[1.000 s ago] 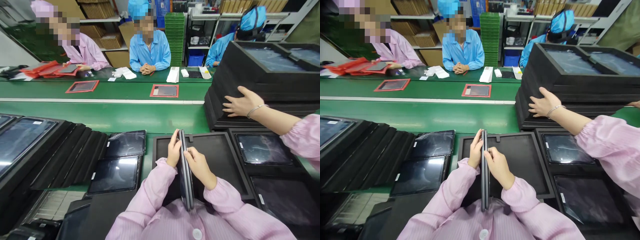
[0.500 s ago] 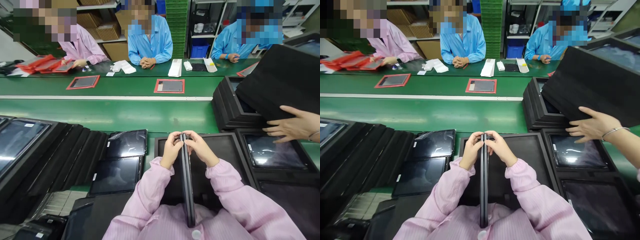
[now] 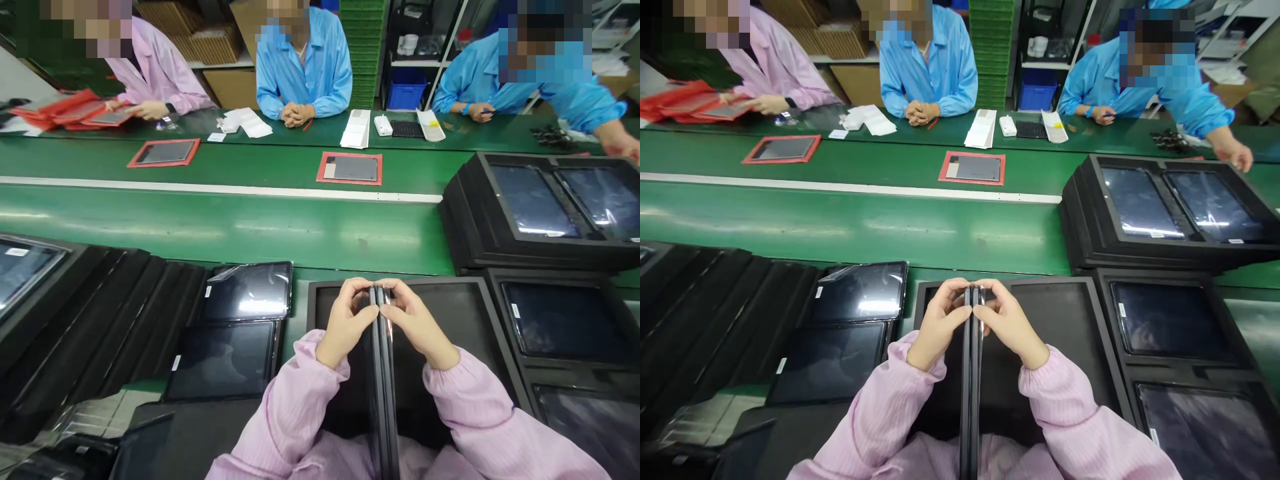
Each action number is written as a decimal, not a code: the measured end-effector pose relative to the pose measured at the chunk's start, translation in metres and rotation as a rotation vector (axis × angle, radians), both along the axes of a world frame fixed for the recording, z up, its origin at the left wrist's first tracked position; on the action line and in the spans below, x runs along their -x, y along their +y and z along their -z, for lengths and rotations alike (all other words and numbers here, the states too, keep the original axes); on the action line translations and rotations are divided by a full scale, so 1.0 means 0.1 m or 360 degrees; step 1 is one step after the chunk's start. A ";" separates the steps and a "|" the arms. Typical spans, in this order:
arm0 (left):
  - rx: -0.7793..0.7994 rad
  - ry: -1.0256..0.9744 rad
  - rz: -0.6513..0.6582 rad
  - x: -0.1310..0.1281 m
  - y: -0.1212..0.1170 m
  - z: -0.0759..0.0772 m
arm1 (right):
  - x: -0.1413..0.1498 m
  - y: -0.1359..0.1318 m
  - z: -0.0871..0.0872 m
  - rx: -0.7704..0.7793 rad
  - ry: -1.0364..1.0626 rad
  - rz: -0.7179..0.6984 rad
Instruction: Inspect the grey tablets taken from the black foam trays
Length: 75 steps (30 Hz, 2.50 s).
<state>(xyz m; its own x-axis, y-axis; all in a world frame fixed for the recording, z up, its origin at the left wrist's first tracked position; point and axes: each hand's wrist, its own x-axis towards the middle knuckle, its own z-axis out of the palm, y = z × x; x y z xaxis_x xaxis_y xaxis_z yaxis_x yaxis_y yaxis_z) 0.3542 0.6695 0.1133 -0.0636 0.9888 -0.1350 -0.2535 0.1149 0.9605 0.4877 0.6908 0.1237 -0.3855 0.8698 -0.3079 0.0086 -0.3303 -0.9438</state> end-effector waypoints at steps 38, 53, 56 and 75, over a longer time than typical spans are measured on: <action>-0.1076 0.0497 0.0536 0.11 -0.67 -0.22 | -0.34 -0.72 -0.40 -0.0884 -0.0039 -0.0389; -0.1182 0.0541 0.0521 0.09 -0.79 -0.26 | -0.35 -0.85 -0.44 -0.1111 -0.0065 -0.0413; -0.1167 0.0490 0.0491 0.08 -0.80 -0.27 | -0.33 -0.86 -0.45 -0.1145 -0.0083 -0.0350; -0.0955 0.0420 -0.0042 -0.04 -0.68 -0.42 | -0.24 -0.81 -0.39 -0.1093 0.0018 -0.0169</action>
